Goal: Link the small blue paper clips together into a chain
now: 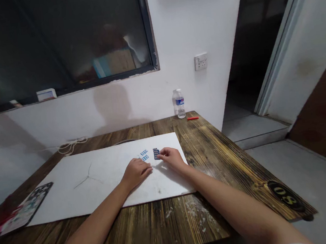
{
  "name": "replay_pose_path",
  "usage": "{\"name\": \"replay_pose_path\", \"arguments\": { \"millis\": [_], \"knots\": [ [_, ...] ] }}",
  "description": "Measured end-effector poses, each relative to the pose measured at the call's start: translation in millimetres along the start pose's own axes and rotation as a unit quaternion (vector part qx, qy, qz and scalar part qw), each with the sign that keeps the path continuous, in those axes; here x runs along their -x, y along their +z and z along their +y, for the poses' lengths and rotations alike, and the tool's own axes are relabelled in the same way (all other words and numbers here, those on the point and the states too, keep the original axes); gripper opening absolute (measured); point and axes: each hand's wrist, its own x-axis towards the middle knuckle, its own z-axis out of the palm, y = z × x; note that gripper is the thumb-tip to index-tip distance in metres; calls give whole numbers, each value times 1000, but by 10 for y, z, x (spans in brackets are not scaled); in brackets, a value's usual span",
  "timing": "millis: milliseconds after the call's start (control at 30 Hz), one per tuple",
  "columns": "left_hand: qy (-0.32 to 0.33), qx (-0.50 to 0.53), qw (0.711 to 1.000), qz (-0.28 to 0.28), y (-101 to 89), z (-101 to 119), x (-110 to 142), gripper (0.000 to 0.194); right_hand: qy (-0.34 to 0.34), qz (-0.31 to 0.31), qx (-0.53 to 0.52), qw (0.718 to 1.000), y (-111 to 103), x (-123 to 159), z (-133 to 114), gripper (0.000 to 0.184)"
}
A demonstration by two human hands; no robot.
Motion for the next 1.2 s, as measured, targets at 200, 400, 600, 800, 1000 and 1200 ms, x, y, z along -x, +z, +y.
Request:
{"name": "replay_pose_path", "arguments": {
  "millis": [200, 400, 600, 800, 1000, 1200],
  "knots": [
    [-41, 22, 997, 57, 38, -12, 10, 30, 2, -3, 1, 1000, 0, -2, -2, 27],
    [-68, 48, 990, 116, -18, 28, 7, 29, -10, -44, 39, 998, 17, 5, 32, 24],
    [-19, 40, 990, 136, -19, 51, 16, 24, -53, -139, 100, 984, 55, 76, -47, 17],
    [-3, 5, 985, 175, -29, 94, 16, 19, -40, -171, 72, 982, 97, 110, -93, 16],
    [-24, 30, 979, 199, -55, 151, 10, 20, -36, -177, 65, 981, 139, 146, -125, 18],
    [-60, 51, 976, 201, -76, 166, 19, 19, -27, -147, 53, 987, 138, 130, -125, 21]
  ]
}}
